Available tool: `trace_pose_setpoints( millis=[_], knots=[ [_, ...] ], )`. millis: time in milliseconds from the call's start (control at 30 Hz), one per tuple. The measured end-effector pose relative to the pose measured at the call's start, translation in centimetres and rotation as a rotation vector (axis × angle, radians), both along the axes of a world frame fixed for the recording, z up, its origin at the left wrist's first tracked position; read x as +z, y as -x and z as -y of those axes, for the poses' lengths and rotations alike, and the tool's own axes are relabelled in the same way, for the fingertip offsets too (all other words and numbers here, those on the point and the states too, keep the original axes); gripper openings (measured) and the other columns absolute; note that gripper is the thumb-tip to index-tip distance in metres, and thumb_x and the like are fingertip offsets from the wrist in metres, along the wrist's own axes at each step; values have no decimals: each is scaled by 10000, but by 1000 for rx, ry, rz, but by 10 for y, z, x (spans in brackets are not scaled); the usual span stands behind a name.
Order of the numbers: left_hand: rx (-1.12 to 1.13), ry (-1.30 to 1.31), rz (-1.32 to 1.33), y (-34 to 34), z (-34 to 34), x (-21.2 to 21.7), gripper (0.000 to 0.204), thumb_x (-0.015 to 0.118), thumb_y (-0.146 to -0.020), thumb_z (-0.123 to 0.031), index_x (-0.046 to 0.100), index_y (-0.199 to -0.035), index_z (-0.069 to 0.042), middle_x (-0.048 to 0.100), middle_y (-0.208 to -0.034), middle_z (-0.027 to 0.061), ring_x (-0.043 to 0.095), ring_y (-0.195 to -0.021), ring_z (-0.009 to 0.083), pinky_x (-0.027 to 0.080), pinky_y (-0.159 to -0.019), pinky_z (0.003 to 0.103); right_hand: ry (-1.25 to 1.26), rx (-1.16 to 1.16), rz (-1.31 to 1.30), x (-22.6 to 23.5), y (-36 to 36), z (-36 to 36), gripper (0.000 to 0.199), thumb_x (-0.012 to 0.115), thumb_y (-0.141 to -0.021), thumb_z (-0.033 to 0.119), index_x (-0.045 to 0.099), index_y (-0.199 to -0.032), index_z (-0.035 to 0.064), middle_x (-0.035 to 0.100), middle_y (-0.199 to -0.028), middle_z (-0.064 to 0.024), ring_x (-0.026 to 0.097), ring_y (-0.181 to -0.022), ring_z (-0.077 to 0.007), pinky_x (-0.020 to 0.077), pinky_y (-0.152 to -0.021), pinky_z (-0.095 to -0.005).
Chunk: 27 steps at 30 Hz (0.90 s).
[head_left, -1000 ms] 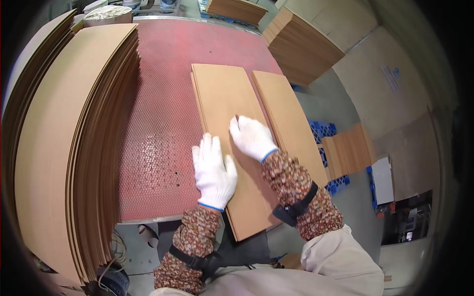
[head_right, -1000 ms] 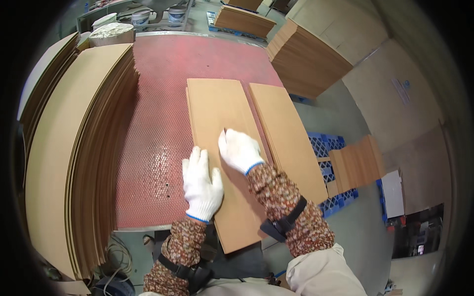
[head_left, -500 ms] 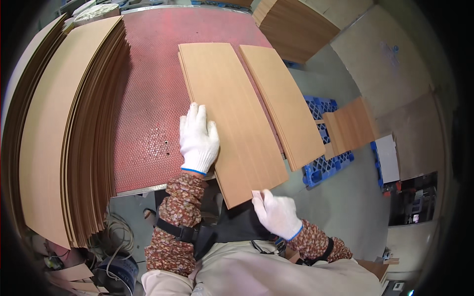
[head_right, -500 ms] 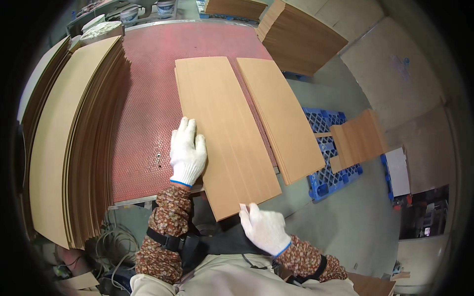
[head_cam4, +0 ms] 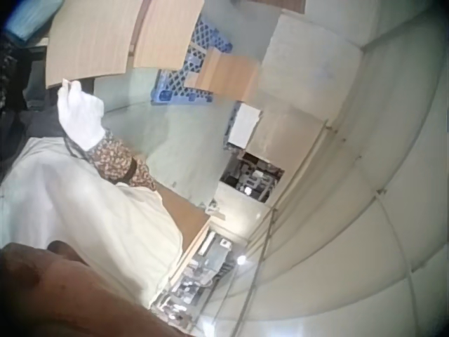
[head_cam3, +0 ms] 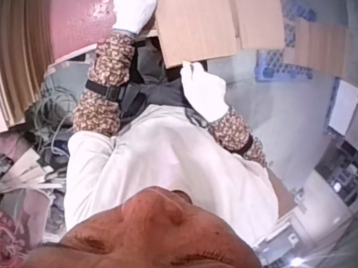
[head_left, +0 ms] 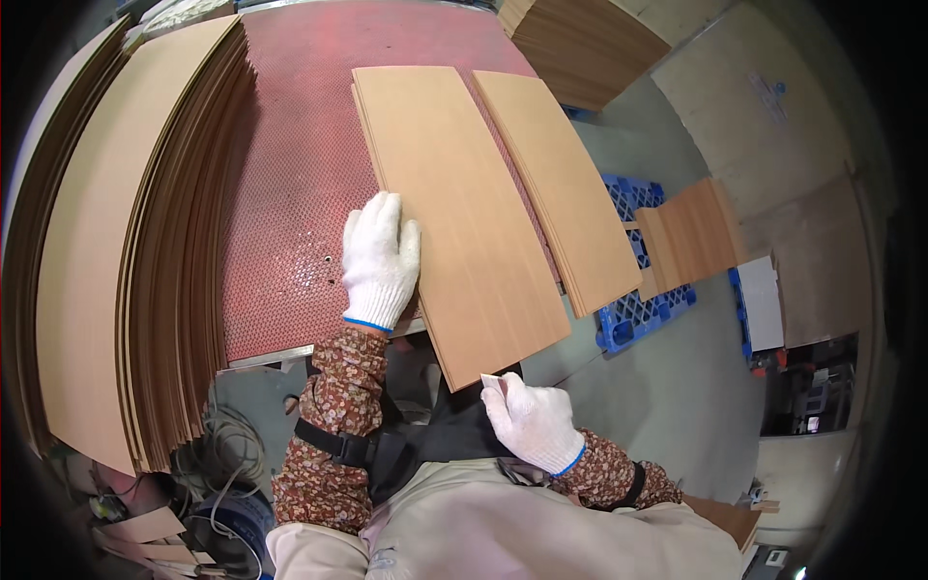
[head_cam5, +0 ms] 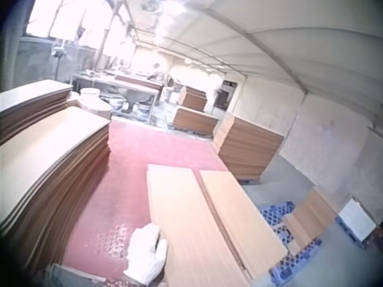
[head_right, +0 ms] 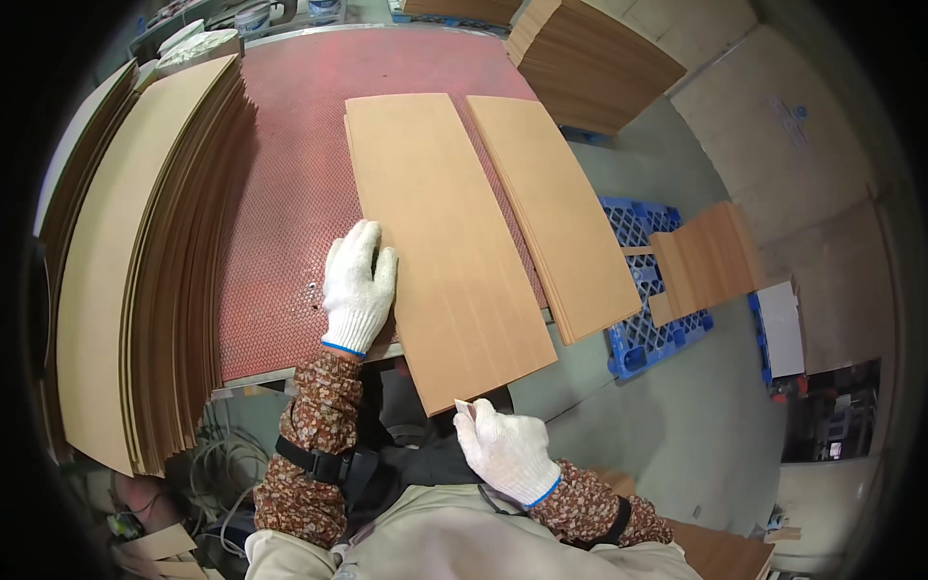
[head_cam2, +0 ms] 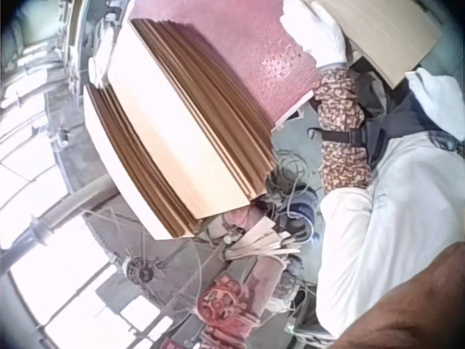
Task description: The person is cleaning the edges of wooden panels with a small white tool.
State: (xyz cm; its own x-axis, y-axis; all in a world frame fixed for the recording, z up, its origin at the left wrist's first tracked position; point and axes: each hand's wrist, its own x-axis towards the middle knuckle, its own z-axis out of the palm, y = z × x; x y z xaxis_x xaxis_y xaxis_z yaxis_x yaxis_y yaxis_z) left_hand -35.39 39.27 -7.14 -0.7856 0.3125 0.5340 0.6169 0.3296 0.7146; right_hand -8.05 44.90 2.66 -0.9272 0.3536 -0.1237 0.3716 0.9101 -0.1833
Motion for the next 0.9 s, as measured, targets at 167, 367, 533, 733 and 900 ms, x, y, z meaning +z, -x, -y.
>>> trace_pose_setpoints(
  millis=[167,367,533,733,900],
  knots=[
    [-69,40,61,0,3,4,325,694,-976,-118,674,-1258,43,706,-1286,228,655,-1129,433,511,-1046,491,-15,4,54,6,4,-1,217,667,-1058,260,719,-1078,51,711,-671,-107,696,-532,-308,546,-497,-431],
    [-29,22,-53,1,6,-3,303,661,-991,-110,660,-1253,42,697,-1275,229,646,-1157,420,493,-1055,485,-132,123,-15,-1,58,-20,228,641,-1067,272,674,-980,64,657,-617,-128,672,-491,-315,521,-455,-449],
    [-12,31,-45,-6,1,-3,377,672,-991,-109,658,-1329,57,685,-1349,254,628,-1302,425,443,-1160,513,-140,136,-125,-24,144,-62,392,538,-1104,351,665,-871,62,690,-638,-222,722,-586,-414,566,-534,-543],
    [-44,49,-7,-11,3,11,391,691,-955,-78,664,-1308,86,681,-1306,271,638,-1208,467,469,-1125,520,-79,63,-145,-16,273,-98,441,480,-1103,368,731,-937,46,768,-857,-251,758,-828,-477,598,-805,-587],
    [-29,66,-5,-17,11,9,438,704,-928,-54,637,-1334,94,659,-1322,291,626,-1233,469,457,-1141,537,-83,77,-142,-30,366,-127,480,462,-1096,394,755,-998,27,783,-961,-256,760,-933,-476,587,-885,-587]
  ],
)
